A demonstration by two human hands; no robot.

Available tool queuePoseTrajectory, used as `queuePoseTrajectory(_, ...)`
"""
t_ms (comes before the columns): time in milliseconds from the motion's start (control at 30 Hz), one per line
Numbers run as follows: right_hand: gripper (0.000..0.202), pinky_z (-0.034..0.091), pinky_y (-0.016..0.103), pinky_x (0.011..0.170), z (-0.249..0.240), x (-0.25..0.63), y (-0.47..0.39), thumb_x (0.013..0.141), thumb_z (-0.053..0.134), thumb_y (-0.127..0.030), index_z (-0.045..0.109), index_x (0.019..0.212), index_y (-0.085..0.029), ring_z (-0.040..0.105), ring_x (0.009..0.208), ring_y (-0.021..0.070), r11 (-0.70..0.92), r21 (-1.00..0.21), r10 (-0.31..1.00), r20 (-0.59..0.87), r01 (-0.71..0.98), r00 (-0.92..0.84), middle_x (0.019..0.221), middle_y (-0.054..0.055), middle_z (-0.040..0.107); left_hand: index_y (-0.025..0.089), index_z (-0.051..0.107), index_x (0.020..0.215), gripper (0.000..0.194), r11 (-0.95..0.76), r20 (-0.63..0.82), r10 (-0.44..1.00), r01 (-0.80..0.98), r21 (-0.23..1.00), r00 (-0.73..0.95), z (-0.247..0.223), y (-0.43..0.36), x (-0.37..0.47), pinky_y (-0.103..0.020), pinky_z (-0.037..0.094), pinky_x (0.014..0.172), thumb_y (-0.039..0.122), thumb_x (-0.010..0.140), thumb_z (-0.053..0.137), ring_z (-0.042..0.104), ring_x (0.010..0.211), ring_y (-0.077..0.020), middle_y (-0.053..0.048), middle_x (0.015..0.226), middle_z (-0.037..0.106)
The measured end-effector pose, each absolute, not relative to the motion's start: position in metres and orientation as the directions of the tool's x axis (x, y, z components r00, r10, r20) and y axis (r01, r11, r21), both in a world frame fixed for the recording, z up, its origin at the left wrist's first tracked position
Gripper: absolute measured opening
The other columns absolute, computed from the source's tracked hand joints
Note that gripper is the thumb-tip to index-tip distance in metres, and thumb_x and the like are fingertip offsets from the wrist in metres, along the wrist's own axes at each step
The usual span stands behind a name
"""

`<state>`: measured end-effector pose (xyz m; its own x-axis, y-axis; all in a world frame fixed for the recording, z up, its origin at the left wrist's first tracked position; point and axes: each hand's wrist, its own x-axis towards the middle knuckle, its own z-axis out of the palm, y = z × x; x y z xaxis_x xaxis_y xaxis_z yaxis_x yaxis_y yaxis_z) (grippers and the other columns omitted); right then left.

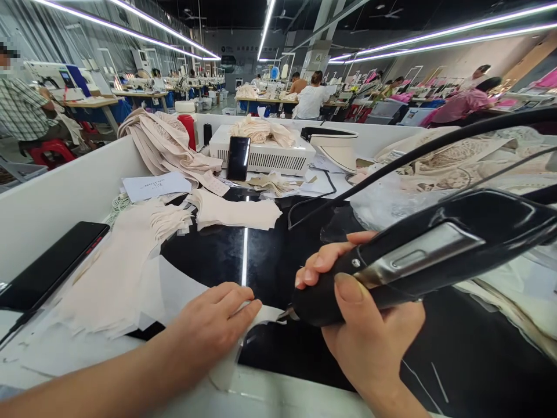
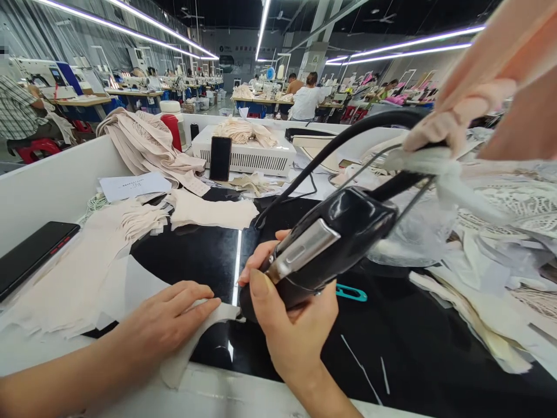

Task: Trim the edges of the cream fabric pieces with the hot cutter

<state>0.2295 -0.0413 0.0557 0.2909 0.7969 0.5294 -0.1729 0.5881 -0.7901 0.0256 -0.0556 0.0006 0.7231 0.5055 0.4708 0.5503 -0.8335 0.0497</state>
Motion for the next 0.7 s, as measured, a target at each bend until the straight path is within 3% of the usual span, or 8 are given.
queuePoseTrajectory(133,0.037,0.060,0.033,0.055,0.056,0.229,-0.049,0.086,0.093,-0.040,0.069,0.112,-0.028,0.067,0.060,0.0178,0.595,-0.790,0.786,0.533,-0.150,0.312,0.080,-0.003,0.071,0.009,0.058,0.133,0.051,-0.759,0.405,0.619,0.645,0.088,0.673,-0.004,-0.071,0.025,-0.032,0.067,0.088,-0.010,0.087,0.047,0.075,0.103,-0.0237,-0.014,0.121,0.073)
queuePoseTrajectory(400,0.037,0.060,0.034,0.052,0.058,0.228,-0.056,0.085,0.093,-0.041,0.068,0.110,-0.029,0.067,0.060,0.0191,0.586,-0.796,0.794,0.526,-0.152,0.305,0.079,-0.001,0.070,0.014,0.064,0.109,0.040,-0.718,0.241,0.694,0.677,0.160,0.679,0.005,-0.070,0.026,-0.035,0.068,0.086,-0.011,0.079,0.053,0.074,0.094,-0.0246,-0.011,0.110,0.073)
queuePoseTrajectory(700,0.036,0.062,0.033,0.053,0.058,0.227,-0.057,0.086,0.093,-0.039,0.068,0.111,-0.028,0.067,0.060,0.0184,0.584,-0.795,0.795,0.521,-0.162,0.310,0.078,-0.002,0.071,0.017,0.062,0.100,0.032,-0.722,0.211,0.691,0.654,0.226,0.691,0.006,-0.064,0.023,-0.032,0.065,0.091,-0.011,0.089,0.053,0.072,0.098,-0.0213,-0.008,0.112,0.072)
